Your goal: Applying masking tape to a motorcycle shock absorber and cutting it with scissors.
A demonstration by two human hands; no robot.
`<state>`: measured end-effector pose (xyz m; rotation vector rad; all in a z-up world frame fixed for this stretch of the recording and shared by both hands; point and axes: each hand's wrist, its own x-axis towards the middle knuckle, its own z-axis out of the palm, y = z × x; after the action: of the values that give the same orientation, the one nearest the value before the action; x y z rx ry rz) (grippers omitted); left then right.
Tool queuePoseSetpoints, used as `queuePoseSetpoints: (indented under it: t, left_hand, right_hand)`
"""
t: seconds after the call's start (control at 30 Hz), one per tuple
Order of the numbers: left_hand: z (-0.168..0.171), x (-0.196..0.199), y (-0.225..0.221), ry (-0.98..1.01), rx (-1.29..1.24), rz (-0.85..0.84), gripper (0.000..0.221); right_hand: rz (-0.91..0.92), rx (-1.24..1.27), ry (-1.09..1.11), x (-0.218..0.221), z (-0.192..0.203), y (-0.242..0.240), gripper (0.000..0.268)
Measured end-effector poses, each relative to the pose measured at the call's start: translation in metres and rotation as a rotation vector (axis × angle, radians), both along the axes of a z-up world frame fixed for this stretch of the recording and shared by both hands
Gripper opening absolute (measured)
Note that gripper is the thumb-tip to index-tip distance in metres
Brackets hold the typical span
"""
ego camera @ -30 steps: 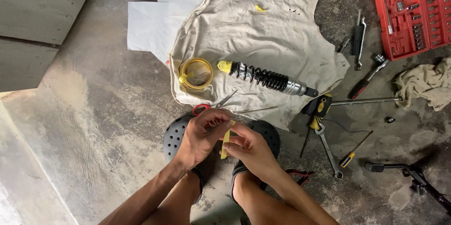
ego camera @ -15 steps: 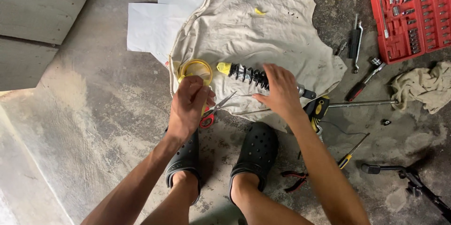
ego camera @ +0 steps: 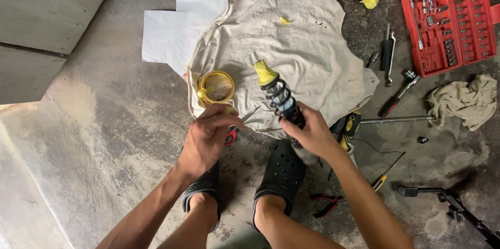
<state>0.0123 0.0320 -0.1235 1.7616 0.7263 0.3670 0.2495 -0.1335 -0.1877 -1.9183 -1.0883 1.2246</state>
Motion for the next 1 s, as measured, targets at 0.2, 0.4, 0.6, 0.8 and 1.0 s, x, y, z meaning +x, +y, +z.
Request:
queuePoseSetpoints:
  t: [0.2,0.4,0.6,0.8,1.0]
  left_hand:
    - [0.062,-0.001,-0.021,-0.13,0.124,-0.213,0.044]
    - [0.106,-0.005,-0.028,-0.014,0.165,-0.265,0.06]
    - [0.122,0.003,-0.024,0.093,-0.048,-0.229,0.066]
    - [0.12,0.002,-0.028,0.067,-0.084,-0.182,0.064]
    - [0.099,-0.008,-0.02,0.089,-0.026,-0.004,0.035]
  right_hand:
    - [-0.129,0.258,0.101,-0.041,0.05,-0.023,0.034]
    - [-0.286,0.271,-0.026,-0.075,0.1,-0.012,0.039]
    - [-0.419,0.134,-0.239,-0.095,0.116,0.0,0.038]
    - [-0.458,0.087,-0.167,-0.101,0.121,0.006,0.041]
    - [-0.463,0.045,0.109,-0.098,0.107,-0.003,0.029]
